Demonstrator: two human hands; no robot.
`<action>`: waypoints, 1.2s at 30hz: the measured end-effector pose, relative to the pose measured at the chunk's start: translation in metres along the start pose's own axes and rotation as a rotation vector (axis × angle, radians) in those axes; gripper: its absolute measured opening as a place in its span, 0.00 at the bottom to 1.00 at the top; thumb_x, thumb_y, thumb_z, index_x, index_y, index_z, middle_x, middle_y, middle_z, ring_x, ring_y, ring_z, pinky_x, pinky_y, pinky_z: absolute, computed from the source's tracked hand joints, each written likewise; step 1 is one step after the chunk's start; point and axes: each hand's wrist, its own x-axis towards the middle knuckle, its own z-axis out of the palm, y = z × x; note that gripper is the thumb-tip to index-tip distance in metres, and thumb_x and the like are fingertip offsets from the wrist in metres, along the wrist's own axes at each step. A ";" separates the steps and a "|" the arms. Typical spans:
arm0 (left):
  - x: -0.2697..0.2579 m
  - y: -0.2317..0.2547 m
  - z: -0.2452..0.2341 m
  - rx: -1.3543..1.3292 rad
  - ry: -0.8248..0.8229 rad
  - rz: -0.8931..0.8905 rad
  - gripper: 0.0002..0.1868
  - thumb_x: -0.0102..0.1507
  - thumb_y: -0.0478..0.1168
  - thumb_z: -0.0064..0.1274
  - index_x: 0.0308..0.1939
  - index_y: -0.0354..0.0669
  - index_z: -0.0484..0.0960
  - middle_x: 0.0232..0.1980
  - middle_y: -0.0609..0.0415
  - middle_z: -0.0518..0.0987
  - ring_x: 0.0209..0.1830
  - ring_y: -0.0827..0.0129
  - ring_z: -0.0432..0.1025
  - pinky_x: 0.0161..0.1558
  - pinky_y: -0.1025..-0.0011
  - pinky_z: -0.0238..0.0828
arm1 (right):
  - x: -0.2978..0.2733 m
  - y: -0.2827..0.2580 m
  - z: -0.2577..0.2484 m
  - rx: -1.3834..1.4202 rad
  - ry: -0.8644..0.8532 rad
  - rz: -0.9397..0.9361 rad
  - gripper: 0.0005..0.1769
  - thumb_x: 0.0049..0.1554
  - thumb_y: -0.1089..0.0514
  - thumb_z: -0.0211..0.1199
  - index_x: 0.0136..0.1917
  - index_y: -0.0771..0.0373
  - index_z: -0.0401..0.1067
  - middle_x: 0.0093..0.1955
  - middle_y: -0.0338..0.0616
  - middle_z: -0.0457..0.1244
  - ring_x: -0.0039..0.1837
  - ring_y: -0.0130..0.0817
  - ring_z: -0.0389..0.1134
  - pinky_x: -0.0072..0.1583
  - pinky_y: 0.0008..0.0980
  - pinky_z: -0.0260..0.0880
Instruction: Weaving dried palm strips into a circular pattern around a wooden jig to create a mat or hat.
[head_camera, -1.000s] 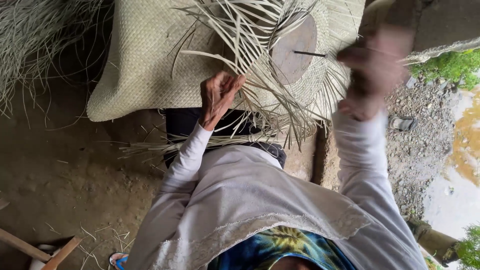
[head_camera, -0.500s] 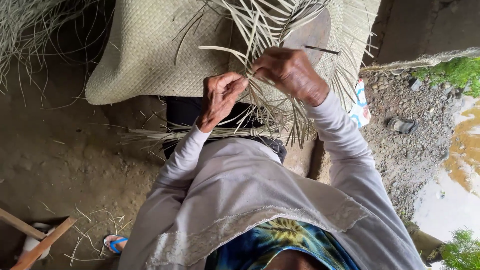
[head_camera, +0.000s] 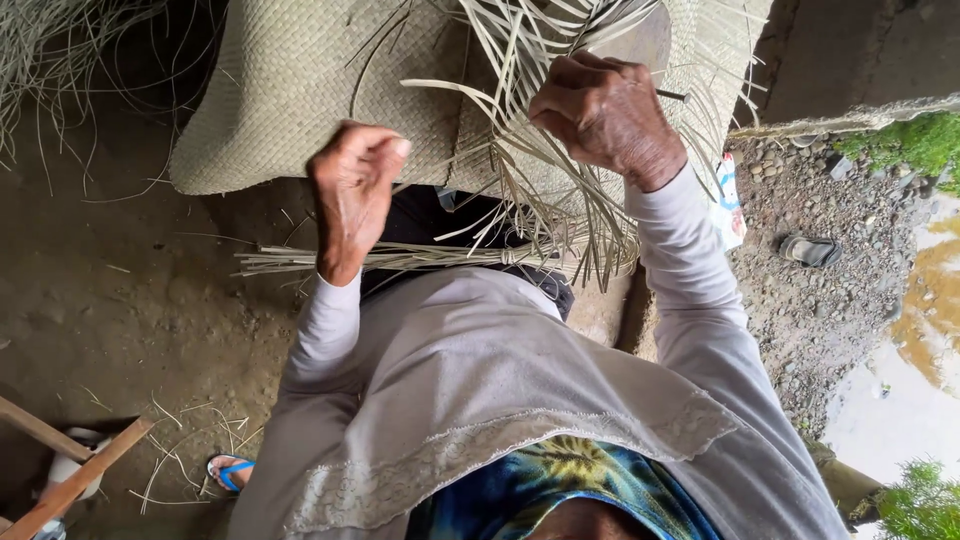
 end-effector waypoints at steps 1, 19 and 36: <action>0.000 0.008 0.004 -0.130 -0.099 -0.026 0.04 0.62 0.35 0.51 0.36 0.36 0.75 0.32 0.50 0.74 0.28 0.70 0.71 0.27 0.79 0.69 | 0.001 -0.001 0.001 -0.001 -0.001 -0.012 0.06 0.58 0.56 0.62 0.39 0.48 0.70 0.38 0.29 0.62 0.41 0.25 0.66 0.34 0.23 0.66; -0.018 -0.041 0.123 -0.275 0.045 -0.294 0.05 0.56 0.37 0.51 0.29 0.39 0.77 0.18 0.64 0.66 0.18 0.82 0.58 0.23 0.79 0.59 | -0.015 0.041 0.019 -0.429 0.031 0.056 0.13 0.62 0.49 0.57 0.34 0.42 0.67 0.32 0.23 0.58 0.32 0.17 0.55 0.29 0.17 0.51; -0.023 -0.035 0.131 -0.270 0.182 -0.294 0.02 0.53 0.35 0.48 0.26 0.46 0.74 0.18 0.65 0.62 0.18 0.80 0.53 0.22 0.77 0.53 | -0.001 -0.019 0.020 0.103 0.084 0.147 0.12 0.53 0.54 0.65 0.46 0.57 0.64 0.50 0.43 0.54 0.50 0.39 0.53 0.45 0.39 0.56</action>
